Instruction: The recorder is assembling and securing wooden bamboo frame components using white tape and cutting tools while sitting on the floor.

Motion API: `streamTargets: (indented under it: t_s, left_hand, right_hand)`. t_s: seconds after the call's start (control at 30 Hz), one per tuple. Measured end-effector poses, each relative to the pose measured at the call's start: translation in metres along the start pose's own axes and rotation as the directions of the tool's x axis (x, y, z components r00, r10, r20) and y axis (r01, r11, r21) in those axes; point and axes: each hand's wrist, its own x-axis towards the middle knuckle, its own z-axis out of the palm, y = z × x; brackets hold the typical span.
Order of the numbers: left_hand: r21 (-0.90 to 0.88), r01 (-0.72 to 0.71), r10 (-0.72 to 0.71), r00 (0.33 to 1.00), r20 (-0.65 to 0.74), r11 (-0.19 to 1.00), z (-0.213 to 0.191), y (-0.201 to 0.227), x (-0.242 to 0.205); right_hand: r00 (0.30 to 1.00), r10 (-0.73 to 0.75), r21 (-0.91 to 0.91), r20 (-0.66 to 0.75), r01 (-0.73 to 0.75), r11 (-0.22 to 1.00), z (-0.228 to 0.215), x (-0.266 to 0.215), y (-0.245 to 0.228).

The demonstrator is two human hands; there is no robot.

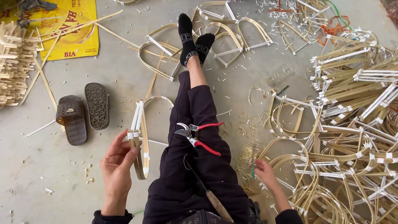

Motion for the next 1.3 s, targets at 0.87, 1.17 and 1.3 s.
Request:
streamTargets:
  t_s: [0.87,1.17,1.3]
  left_hand:
    - [0.334,-0.498,0.438,0.866,0.242,0.8,0.077,0.0,-0.03]
    - [0.246,-0.622,0.525,0.771,0.361,0.743,0.07,0.006,-0.04]
    - [0.118,-0.532,0.457,0.804,0.38,0.838,0.07,0.0,-0.039]
  right_hand:
    - [0.712,-0.526,0.171,0.465,0.511,0.842,0.065,-0.12,-0.309]
    - [0.478,-0.73,-0.006,0.489,0.838,0.545,0.087,-0.117,-0.327]
    - [0.476,-0.761,-0.012,0.441,0.851,0.525,0.085,-0.111,-0.339]
